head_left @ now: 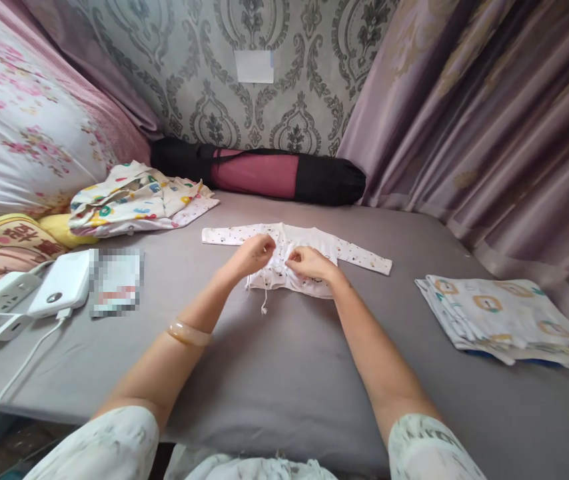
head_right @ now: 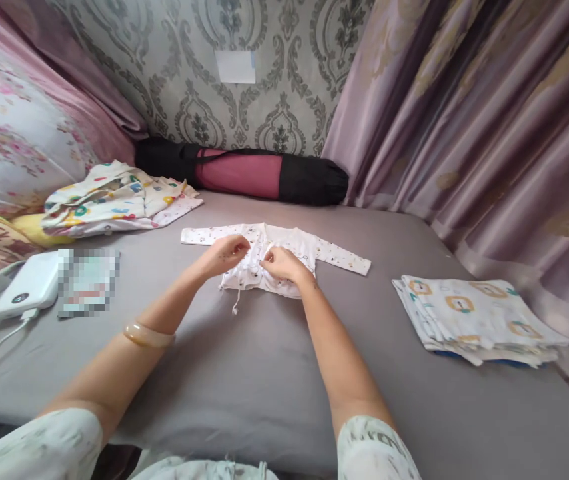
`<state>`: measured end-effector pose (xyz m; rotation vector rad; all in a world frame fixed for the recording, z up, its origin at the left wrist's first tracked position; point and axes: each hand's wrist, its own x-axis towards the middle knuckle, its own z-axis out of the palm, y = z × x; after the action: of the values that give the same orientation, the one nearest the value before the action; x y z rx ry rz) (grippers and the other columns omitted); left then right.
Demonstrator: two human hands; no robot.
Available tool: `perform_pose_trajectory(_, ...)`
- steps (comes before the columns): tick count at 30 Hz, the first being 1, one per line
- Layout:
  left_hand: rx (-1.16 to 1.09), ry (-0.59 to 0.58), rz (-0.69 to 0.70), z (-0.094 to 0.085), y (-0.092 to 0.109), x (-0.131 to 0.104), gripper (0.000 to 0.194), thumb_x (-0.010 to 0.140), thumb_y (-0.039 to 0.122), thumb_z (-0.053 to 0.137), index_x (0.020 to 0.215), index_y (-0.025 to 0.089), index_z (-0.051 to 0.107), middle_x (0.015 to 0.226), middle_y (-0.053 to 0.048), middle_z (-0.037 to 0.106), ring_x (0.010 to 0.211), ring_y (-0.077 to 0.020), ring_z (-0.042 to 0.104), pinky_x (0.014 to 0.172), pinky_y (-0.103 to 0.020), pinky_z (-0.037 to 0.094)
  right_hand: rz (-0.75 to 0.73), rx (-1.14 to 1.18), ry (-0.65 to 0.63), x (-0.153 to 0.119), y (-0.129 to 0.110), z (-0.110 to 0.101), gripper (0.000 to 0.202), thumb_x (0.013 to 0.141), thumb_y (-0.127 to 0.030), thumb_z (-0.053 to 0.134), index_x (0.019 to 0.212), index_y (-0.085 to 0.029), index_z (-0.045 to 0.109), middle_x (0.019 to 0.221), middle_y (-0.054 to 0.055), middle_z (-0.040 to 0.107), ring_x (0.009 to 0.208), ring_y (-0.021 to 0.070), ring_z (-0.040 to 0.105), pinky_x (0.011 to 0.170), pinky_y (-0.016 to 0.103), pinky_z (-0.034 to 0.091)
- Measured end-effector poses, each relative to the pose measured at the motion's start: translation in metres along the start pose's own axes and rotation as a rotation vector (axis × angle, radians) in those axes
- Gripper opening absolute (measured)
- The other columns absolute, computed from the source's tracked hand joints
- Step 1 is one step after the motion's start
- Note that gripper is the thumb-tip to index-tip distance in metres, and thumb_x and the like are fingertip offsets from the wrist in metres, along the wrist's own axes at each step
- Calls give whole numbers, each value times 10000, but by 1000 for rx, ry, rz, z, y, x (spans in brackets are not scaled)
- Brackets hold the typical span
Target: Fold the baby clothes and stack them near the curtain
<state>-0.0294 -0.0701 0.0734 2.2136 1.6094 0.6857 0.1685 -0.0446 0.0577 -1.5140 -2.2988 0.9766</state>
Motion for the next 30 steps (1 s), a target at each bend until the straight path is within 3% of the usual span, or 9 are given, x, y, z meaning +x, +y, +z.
perform_pose_trajectory(2, -74, -120, 28, 9, 19, -9, 228, 733, 144, 471, 912, 178, 608, 892, -46, 642, 831, -185, 590, 752, -289, 469, 26, 6, -77, -10, 1, 6, 357, 768, -383, 658, 1052, -178, 594, 794, 7, 667, 625, 136, 597, 568, 214, 417)
perform_pose_trajectory(4, -96, -194, 31, 19, 27, -18, 261, 691, 178, 514, 941, 176, 588, 917, -52, 622, 841, -195, 583, 735, -294, 473, 14, -37, -74, -18, 1, 11, 432, 700, -386, 711, 1055, -193, 559, 870, 5, 653, 693, 138, 589, 567, 201, 393)
perform_pose_trajectory(10, -48, -187, -45, 38, 15, -33, 352, 621, 183, 585, 971, 177, 544, 1020, -82, 564, 1007, -238, 539, 878, -346, 463, 30, -123, 40, -29, -3, 16, 224, 731, -256, 614, 944, -202, 571, 934, 30, 646, 815, 161, 572, 627, 213, 370)
perform_pose_trajectory(15, -89, -44, -120, 44, 5, -32, 226, 690, 182, 546, 914, 161, 568, 922, -58, 557, 898, -197, 544, 813, -320, 466, 33, -61, 107, -23, 2, 20, 103, 791, -287, 605, 832, -193, 615, 827, 21, 659, 758, 146, 577, 626, 217, 364)
perform_pose_trajectory(19, -107, 19, -128, 47, 4, -30, 107, 762, 237, 551, 820, 167, 607, 804, -25, 554, 756, -162, 531, 730, -290, 450, 16, 61, 115, -17, 13, 18, 156, 815, -314, 580, 731, -190, 622, 666, -11, 624, 625, 128, 564, 596, 221, 369)
perform_pose_trajectory(24, -85, 180, -130, 48, 8, -30, 274, 875, 329, 504, 679, 171, 612, 741, -24, 552, 671, -140, 513, 686, -279, 429, -8, 237, 275, -12, 21, 9, 182, 788, -343, 583, 733, -182, 649, 700, -15, 645, 667, 134, 586, 640, 228, 404)
perform_pose_trajectory(27, -97, 314, -86, 49, 13, -31, 298, 898, 373, 509, 724, 175, 649, 823, -45, 588, 695, -141, 537, 684, -273, 437, -46, 313, 347, -12, 18, 4, 199, 788, -361, 589, 752, -176, 654, 717, -5, 655, 691, 141, 593, 654, 238, 417)
perform_pose_trajectory(30, -79, 334, 14, 52, 17, -32, 316, 933, 379, 478, 769, 186, 668, 808, -43, 606, 709, -145, 559, 686, -265, 440, -84, 344, 387, -14, 12, 1, 213, 793, -379, 594, 763, -178, 659, 731, 0, 667, 698, 146, 602, 671, 251, 430)
